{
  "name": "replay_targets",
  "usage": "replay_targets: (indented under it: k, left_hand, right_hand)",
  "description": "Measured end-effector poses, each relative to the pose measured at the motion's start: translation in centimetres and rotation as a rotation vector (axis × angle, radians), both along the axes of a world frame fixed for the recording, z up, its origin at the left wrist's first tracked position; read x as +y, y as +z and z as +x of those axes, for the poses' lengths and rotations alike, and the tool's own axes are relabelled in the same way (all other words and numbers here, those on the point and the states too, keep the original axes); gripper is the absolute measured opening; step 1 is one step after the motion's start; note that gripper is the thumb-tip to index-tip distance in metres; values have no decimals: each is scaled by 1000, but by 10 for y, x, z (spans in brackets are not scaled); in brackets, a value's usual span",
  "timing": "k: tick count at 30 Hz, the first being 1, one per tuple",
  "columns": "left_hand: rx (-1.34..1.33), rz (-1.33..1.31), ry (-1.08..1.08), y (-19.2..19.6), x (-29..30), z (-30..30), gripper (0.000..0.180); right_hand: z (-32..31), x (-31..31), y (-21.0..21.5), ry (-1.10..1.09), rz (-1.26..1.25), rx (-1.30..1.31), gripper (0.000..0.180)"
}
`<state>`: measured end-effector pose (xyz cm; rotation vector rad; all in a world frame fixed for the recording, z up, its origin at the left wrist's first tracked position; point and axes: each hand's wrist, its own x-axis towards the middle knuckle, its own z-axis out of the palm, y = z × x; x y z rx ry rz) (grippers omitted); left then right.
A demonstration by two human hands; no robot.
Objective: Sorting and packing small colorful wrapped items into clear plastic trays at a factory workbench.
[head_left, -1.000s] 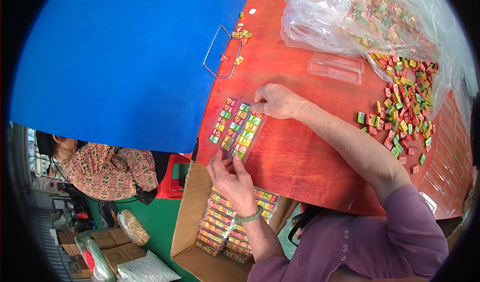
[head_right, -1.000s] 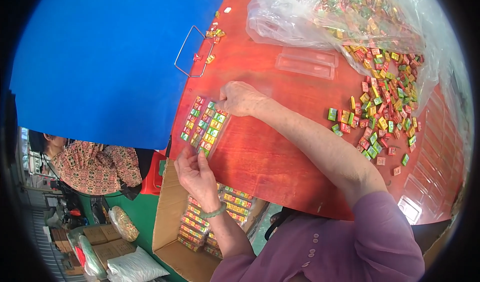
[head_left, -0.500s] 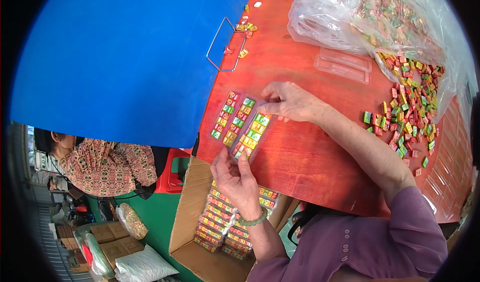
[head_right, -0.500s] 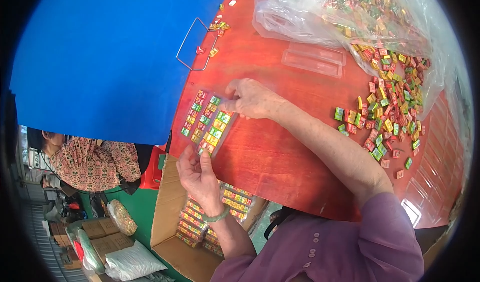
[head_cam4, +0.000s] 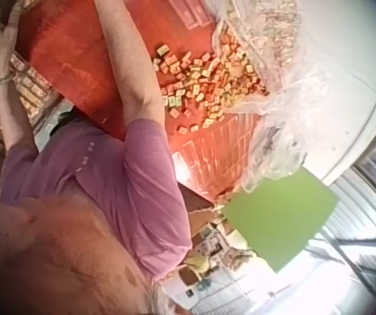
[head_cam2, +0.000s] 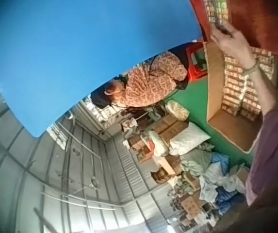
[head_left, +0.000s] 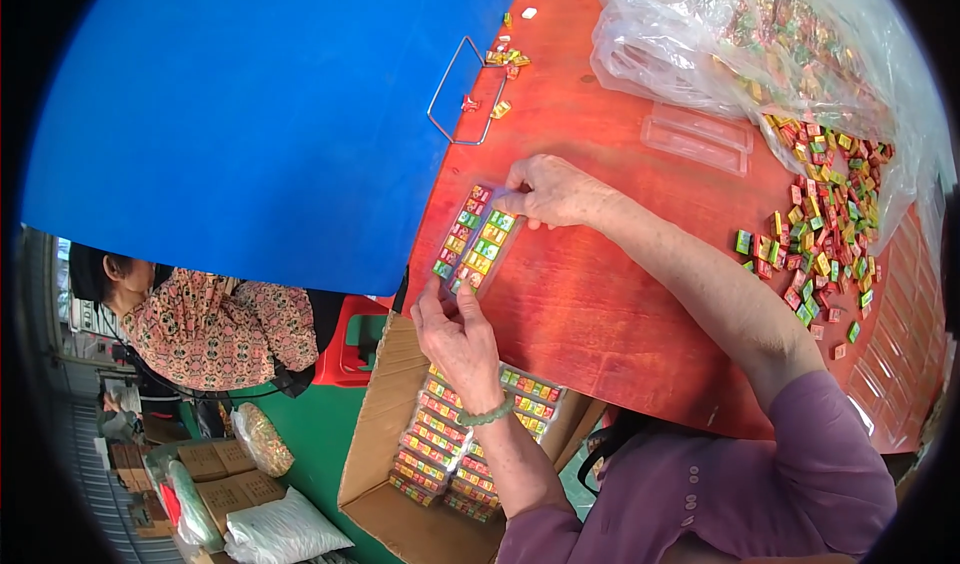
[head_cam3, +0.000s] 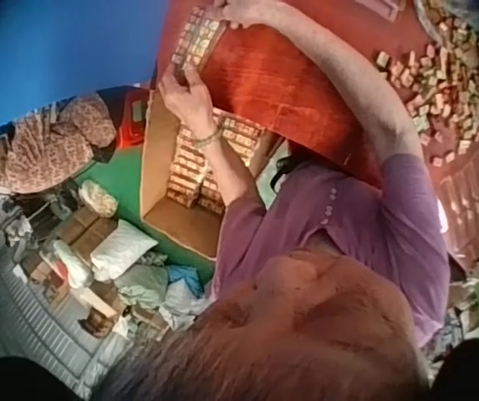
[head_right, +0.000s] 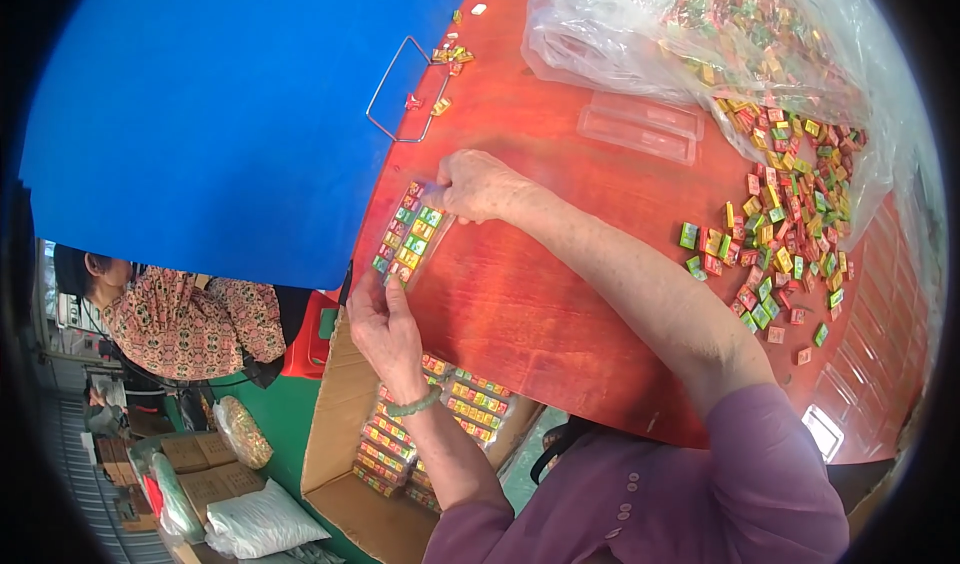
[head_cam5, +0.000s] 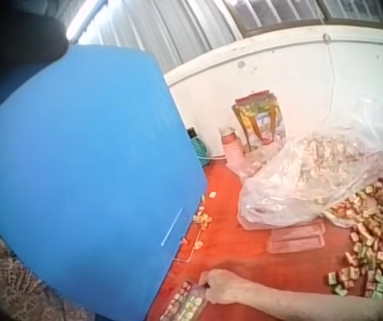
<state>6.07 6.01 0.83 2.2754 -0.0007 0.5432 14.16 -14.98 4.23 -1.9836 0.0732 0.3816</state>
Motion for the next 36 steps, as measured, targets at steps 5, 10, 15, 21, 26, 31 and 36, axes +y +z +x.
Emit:
replay_targets:
  k: [5, 10, 15, 21, 26, 31, 36]
  left_hand:
    - [48, -181, 0, -14, 3, -6, 38]
    - [4, -256, -29, -3, -3, -23, 38]
    - [-28, -144, -38, 7, -2, 0, 37]
    - [12, -47, 21, 8, 10, 32, 42]
    - [113, 11, 18, 5, 10, 37, 46]
    - [-10, -39, 79, -6, 11, 32, 59]
    - [-38, 68, -88, -1, -2, 24, 86]
  right_hand:
    - [-14, -3, -8, -12, 128, 36, 36]
    - [-29, -13, -5, 9, 195, 22, 35]
    - [-5, -15, 0, -15, 215, -51, 34]
    - [34, 10, 12, -37, 141, -82, 39]
    - [46, 12, -5, 10, 23, -36, 42]
    - [45, 16, -9, 33, -139, -283, 55]
    - [42, 11, -6, 37, 23, -83, 65]
